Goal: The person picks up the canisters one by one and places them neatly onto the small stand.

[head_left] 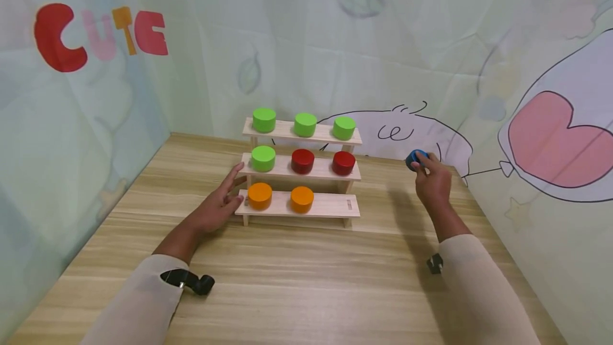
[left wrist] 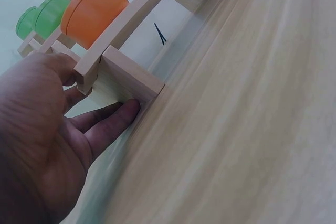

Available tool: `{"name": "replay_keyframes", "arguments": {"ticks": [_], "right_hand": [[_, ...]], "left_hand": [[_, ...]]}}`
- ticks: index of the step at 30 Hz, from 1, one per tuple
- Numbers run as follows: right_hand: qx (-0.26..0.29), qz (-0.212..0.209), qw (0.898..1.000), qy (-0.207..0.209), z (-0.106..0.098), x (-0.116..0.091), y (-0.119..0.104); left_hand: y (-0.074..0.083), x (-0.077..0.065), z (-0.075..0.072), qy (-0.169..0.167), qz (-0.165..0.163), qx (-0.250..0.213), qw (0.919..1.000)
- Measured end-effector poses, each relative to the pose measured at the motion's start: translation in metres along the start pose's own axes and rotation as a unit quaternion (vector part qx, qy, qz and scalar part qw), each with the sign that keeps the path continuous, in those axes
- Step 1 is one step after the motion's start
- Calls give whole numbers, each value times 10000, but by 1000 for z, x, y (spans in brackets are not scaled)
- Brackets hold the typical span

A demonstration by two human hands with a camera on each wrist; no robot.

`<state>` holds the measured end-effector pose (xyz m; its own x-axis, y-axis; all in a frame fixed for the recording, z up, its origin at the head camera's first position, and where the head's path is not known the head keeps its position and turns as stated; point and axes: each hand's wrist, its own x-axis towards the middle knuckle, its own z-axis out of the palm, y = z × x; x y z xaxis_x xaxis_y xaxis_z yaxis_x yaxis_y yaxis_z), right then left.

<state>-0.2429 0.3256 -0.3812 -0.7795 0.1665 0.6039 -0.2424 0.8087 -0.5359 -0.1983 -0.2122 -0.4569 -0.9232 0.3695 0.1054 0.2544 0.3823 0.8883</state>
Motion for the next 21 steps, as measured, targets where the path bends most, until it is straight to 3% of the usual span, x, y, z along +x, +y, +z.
{"name": "replay_keyframes", "arguments": {"ticks": [10, 21], "right_hand": [[985, -362, 9943, 197, 10, -5, -35], [1808, -969, 9780, 373, 16, -14, -71]], "left_hand": [[0, 0, 0, 5, -2, 14, 10000], [1, -1, 1, 0, -94, 73, 9999]]}}
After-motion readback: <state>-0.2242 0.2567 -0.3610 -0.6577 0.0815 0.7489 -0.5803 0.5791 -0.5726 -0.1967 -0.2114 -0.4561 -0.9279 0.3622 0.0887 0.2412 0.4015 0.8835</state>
